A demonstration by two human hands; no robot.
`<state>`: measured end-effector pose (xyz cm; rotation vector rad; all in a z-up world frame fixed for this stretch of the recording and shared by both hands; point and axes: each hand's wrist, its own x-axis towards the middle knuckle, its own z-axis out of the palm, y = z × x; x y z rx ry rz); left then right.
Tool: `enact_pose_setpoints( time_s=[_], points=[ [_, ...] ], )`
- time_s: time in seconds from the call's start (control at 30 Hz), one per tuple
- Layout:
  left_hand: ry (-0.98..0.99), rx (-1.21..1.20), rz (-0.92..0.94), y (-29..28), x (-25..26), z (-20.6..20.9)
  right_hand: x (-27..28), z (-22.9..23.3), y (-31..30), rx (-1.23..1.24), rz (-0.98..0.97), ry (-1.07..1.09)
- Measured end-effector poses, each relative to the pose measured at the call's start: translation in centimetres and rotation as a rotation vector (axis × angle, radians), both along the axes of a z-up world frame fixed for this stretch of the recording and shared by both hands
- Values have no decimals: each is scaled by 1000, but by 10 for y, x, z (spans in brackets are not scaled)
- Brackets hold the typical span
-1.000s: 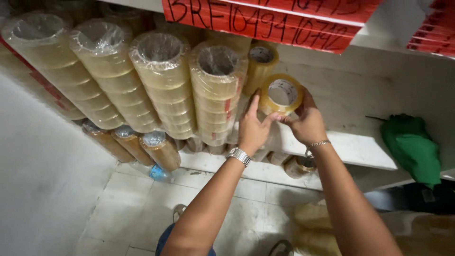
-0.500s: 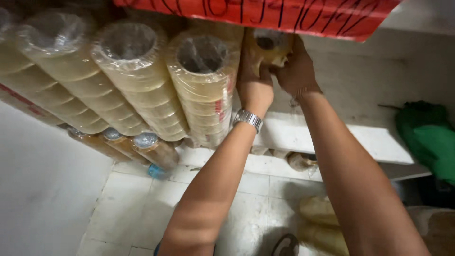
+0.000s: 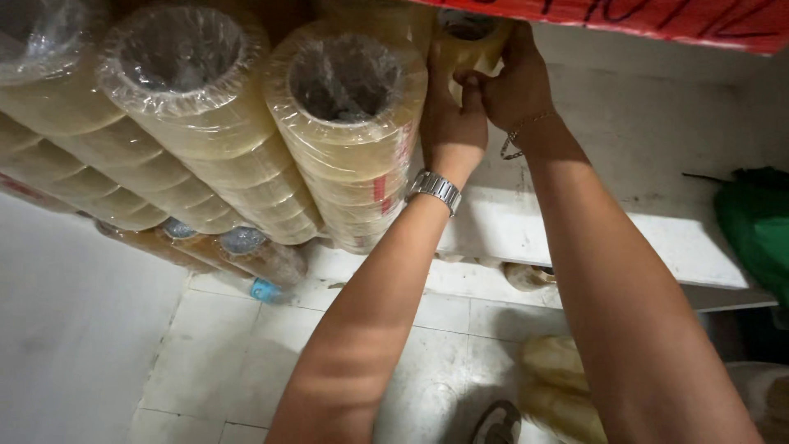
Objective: The person removes stacks of shrink wrap rolls from a shelf, wipes the shelf surface with a green cloth, and then places individual rolls of packing tape onto the cleaned shelf.
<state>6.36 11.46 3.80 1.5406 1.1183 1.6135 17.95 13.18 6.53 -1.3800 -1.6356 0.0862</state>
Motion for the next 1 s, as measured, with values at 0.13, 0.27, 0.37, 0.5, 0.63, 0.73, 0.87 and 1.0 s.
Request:
enact_pose_setpoints(
  time_s=[0.13, 0.27, 0.37, 0.5, 0.63, 0.73, 0.87, 1.0],
  points=[
    [1, -96, -69, -7, -5, 7, 4, -8, 6, 39, 126, 101],
    [14, -173, -126, -6, -6, 11, 0, -6, 5, -140, 154, 425],
    [23, -113, -101, 0, -3, 5, -1, -6, 7, -154, 127, 372],
    [70, -231, -131, 0, -5, 10, 7, -13, 9, -173, 146, 356],
    [39, -160, -80, -4, -7, 10, 2, 3, -19, -461, -249, -25],
    [83, -131, -2, 13, 5, -13, 6, 21, -51, -473, -270, -88],
    [107, 29, 68, -8, 3, -29, 5, 60, -132, -520, -208, 127],
    [110, -62, -77, -83, -26, 12, 32, 70, -202, -487, -231, 231]
  ],
)
